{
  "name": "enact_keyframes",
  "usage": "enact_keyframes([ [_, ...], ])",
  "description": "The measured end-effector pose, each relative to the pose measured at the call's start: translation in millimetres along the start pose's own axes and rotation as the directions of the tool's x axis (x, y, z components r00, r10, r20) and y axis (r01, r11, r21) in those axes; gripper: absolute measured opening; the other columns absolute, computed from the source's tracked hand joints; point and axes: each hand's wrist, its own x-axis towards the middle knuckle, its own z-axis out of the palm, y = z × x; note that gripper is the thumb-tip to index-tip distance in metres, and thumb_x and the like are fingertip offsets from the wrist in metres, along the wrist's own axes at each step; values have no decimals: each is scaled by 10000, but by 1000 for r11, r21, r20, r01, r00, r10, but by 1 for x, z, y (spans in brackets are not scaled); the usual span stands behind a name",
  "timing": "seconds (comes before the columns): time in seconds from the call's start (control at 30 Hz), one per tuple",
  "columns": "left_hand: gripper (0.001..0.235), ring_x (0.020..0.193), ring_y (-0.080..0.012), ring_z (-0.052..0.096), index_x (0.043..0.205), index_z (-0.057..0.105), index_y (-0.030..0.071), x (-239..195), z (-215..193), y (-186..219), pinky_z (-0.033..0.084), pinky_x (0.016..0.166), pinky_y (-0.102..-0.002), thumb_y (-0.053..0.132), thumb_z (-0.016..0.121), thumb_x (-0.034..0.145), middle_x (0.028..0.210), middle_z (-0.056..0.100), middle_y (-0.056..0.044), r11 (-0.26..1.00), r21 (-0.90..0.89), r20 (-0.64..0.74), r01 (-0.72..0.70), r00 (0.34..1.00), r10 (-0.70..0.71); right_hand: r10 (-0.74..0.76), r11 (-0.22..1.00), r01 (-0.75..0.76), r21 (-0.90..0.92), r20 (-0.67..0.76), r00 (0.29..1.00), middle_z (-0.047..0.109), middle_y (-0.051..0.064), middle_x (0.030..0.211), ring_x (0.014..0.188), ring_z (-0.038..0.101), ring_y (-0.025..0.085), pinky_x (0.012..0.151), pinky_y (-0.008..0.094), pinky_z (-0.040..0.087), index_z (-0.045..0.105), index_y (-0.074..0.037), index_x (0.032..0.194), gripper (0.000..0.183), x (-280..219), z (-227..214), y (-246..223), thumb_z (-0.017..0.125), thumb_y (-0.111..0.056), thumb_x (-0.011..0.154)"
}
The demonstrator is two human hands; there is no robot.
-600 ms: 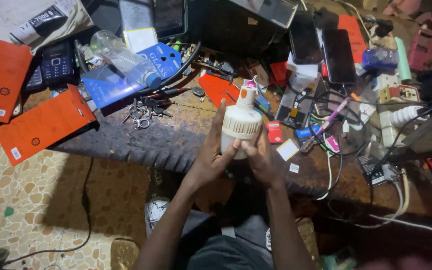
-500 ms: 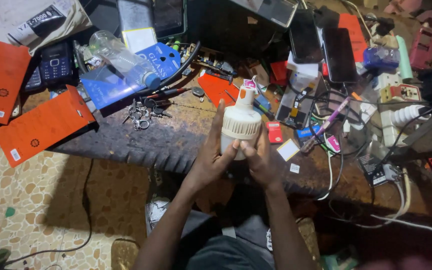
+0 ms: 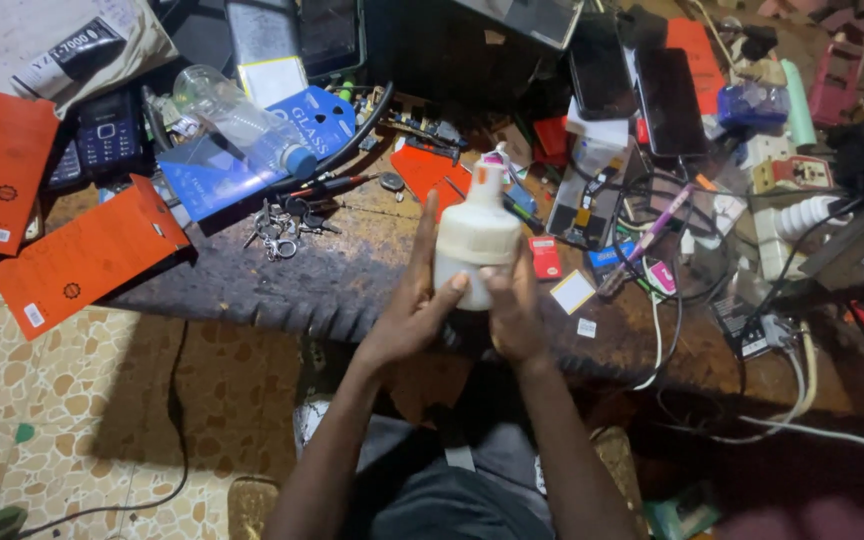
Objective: The person disassembles a white plastic light fixture by unscrewing the base and prying open the housing. They use a green screwdriver to remove screws and a yellow screwdriver to pry the fixture apart, then reassemble it on a cluttered workbench.
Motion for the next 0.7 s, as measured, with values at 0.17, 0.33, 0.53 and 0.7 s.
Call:
enact_keyframes([
  [0.17, 937, 1526, -580, 321, 1747, -18, 159, 1, 7, 4, 325, 1205, -696, 269, 612, 1062, 1664, 343, -391, 1000, 5, -8, -6, 1000, 6, 99, 991, -101, 88, 30, 995, 638, 168, 1358, 1128, 639, 231, 916, 385, 605, 434, -88, 1558, 665, 7, -6, -13, 619, -270, 946],
  [0.33, 920, 1499, -580, 405, 1747, 49, 129, 10, 14, -2, 359, 1196, -680, 310, 629, 1056, 1616, 423, -400, 996, 73, -53, -42, 998, 46, 134, 982, -132, 133, -6, 991, 646, 170, 1320, 1024, 665, 208, 844, 296, 625, 439, -97, 1560, 683, 15, -13, -2, 593, -218, 906],
  [0.53, 899, 1496, -482, 445, 1753, 88, 128, 15, 17, -17, 388, 1202, -608, 266, 613, 1036, 1581, 512, -346, 996, 80, -75, -46, 996, 52, 102, 991, -105, 81, 50, 994, 684, 115, 1156, 924, 673, 155, 768, 279, 625, 487, -101, 1477, 565, 19, -28, 5, 567, -189, 925],
  [0.7, 886, 1466, -417, 431, 1750, 82, 124, 14, 16, -18, 344, 1224, -631, 214, 618, 1050, 1583, 502, -322, 998, -34, -58, -55, 997, 53, 78, 987, -92, 129, 109, 991, 626, 161, 1375, 1147, 623, 195, 929, 314, 589, 434, -58, 1566, 668, 15, -19, -16, 609, -184, 934],
])
